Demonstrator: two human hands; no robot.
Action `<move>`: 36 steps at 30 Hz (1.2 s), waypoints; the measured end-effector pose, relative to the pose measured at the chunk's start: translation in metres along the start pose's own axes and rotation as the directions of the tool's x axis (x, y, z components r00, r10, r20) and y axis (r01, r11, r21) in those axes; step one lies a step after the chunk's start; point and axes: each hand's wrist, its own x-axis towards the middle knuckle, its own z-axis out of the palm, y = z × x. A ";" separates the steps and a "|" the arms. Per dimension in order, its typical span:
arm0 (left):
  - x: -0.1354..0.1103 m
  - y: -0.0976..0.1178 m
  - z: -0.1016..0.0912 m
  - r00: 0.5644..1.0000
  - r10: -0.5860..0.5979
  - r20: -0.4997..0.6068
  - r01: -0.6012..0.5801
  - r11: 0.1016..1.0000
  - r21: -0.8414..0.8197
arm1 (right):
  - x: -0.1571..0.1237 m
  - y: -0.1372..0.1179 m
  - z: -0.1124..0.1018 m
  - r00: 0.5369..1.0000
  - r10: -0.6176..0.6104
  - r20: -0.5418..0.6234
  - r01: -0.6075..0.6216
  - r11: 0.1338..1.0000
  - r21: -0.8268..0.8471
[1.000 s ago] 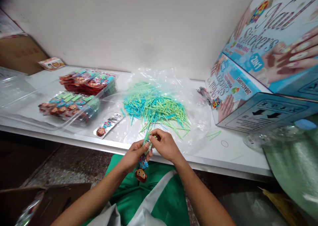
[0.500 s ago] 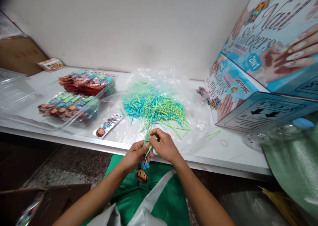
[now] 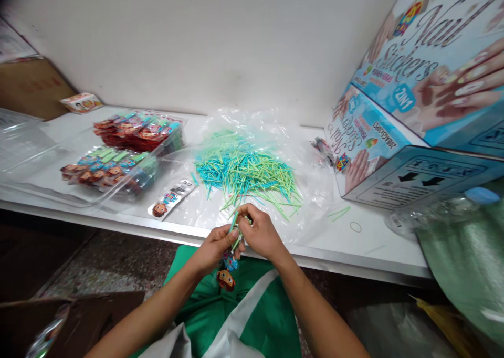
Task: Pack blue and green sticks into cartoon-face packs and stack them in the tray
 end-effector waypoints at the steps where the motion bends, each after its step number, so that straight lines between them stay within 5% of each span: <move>1: 0.000 0.000 0.000 1.000 0.002 -0.005 -0.002 1.000 0.004 | -0.001 -0.001 0.000 1.000 -0.004 0.004 0.004 1.000 -0.007; 16: 0.001 0.007 -0.012 0.987 0.125 -0.097 -0.119 0.991 0.065 | -0.006 -0.004 0.002 0.999 -0.010 -0.034 0.011 0.999 0.031; 22: -0.006 0.022 -0.024 0.964 0.263 -0.040 -0.247 0.940 0.235 | -0.007 -0.008 0.005 0.985 -0.175 -0.002 0.174 0.981 0.090; 28: -0.011 0.025 -0.037 0.964 0.263 -0.023 -0.255 0.949 0.183 | -0.004 -0.013 0.003 0.970 -0.243 -0.033 0.242 0.970 -0.016; 36: -0.019 0.016 -0.047 0.974 0.217 -0.064 -0.201 0.961 0.189 | 0.004 -0.021 0.005 0.954 -0.281 -0.105 0.288 0.956 0.061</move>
